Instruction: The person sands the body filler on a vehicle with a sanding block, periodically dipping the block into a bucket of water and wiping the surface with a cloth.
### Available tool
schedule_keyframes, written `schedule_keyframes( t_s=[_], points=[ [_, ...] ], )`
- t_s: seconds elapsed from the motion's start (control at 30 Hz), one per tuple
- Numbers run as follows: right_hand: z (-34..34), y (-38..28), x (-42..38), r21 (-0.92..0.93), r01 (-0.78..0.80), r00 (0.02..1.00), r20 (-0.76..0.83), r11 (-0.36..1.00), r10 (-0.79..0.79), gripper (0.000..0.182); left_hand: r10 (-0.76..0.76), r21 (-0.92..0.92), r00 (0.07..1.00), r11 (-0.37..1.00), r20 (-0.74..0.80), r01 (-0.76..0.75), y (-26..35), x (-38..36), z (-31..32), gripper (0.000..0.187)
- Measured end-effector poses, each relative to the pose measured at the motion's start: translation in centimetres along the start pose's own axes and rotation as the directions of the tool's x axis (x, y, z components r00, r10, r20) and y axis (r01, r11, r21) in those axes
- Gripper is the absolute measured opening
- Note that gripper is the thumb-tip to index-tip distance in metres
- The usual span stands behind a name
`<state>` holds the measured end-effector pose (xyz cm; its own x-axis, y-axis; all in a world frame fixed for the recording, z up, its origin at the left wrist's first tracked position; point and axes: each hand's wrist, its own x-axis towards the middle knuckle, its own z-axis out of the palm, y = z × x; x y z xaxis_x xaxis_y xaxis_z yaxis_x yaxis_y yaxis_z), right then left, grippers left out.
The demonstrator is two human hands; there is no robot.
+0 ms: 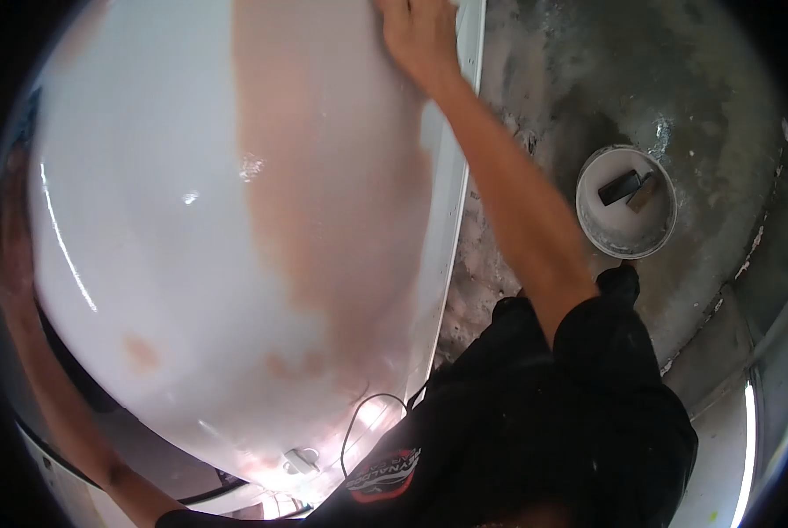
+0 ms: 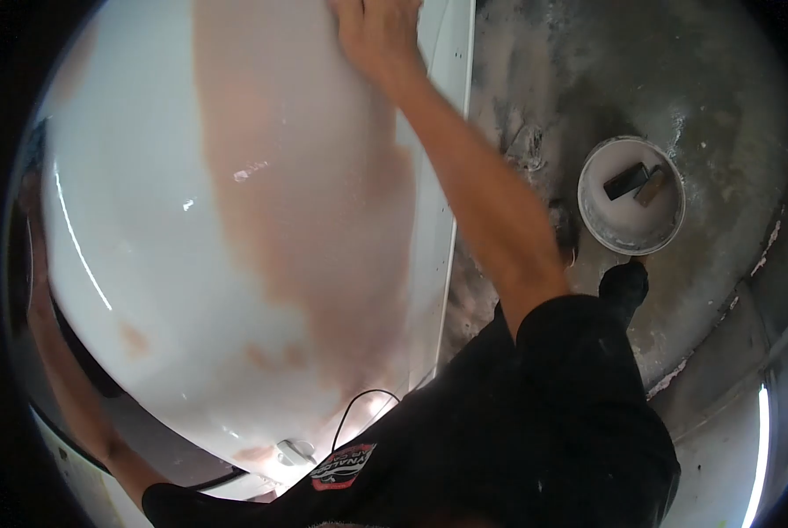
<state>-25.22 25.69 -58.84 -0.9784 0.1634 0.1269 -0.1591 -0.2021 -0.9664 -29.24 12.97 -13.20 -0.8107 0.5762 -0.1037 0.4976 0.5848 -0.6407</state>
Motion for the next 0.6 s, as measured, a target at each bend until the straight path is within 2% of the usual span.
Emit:
schedule_keyframes(
  t_s=[0.07, 0.1, 0.2, 0.3, 0.33, 0.37, 0.4, 0.43, 0.47, 0.57, 0.6],
  points=[
    [0.6, -3.7, -6.0, -0.161, 0.031, 0.999, -0.039, 0.987, -0.037, 0.049, -0.252, 0.166, 0.958, 0.959, 0.136, 0.229, -1.0, -2.5, 0.0, 0.035],
    [0.5, -6.4, -11.4, -0.336, 0.027, 0.999, 0.04, 0.941, -0.014, 0.049, -0.093, 0.116, 0.989, 0.99, 0.111, 0.08, 1.9, -2.8, -1.8, 0.039],
    [-0.7, -8.1, -25.6, 0.019, 0.324, 0.897, 0.312, 0.946, -0.313, 0.058, 0.033, 0.254, 0.993, 0.965, 0.116, -0.061, 3.1, -1.8, -3.0, 0.038],
    [-1.1, -6.4, -19.4, -0.026, 0.406, 0.854, 0.365, 0.913, -0.37, 0.063, 0.0, 0.224, 0.994, 0.974, 0.109, -0.025, 3.6, -1.2, -3.3, 0.036],
    [-0.6, -5.7, -13.8, -0.049, 0.379, 0.891, 0.29, 0.924, -0.35, 0.066, -0.017, 0.215, 0.994, 0.977, 0.111, -0.007, 3.6, -1.4, -3.2, 0.035],
    [-1.3, -6.4, -7.1, -0.178, 0.319, 0.914, 0.317, 0.931, -0.252, 0.062, -0.021, 0.204, 0.994, 0.979, 0.105, -0.001, 3.5, -1.3, -3.1, 0.035],
    [-0.6, -6.3, -1.8, -0.152, 0.14, 0.972, 0.21, 0.978, -0.107, 0.06, -0.018, 0.226, 0.994, 0.974, 0.106, -0.006, 3.6, -1.4, -3.1, 0.035],
    [0.1, -5.4, 3.2, -0.092, 0.124, 0.989, 0.091, 0.988, -0.116, 0.059, -0.016, 0.249, 0.994, 0.968, 0.106, -0.011, 3.9, -1.4, -3.2, 0.036],
    [0.8, -4.1, 7.4, -0.097, 0.176, 0.984, -0.013, 0.98, -0.178, 0.058, -0.009, 0.269, 0.994, 0.963, 0.106, -0.02, 4.2, -1.3, -3.4, 0.036],
    [0.8, -5.0, 8.6, -0.057, 0.068, 0.996, -0.05, 0.996, -0.071, 0.055, -0.086, 0.152, 0.991, 0.986, 0.098, 0.07, 5.7, -1.0, -3.4, 0.036],
    [0.6, -6.6, 4.8, -0.082, 0.128, 0.991, -0.02, 0.988, -0.13, 0.055, -0.072, 0.164, 0.992, 0.985, 0.105, 0.055, 5.6, -0.9, -3.5, 0.036]
  ],
)
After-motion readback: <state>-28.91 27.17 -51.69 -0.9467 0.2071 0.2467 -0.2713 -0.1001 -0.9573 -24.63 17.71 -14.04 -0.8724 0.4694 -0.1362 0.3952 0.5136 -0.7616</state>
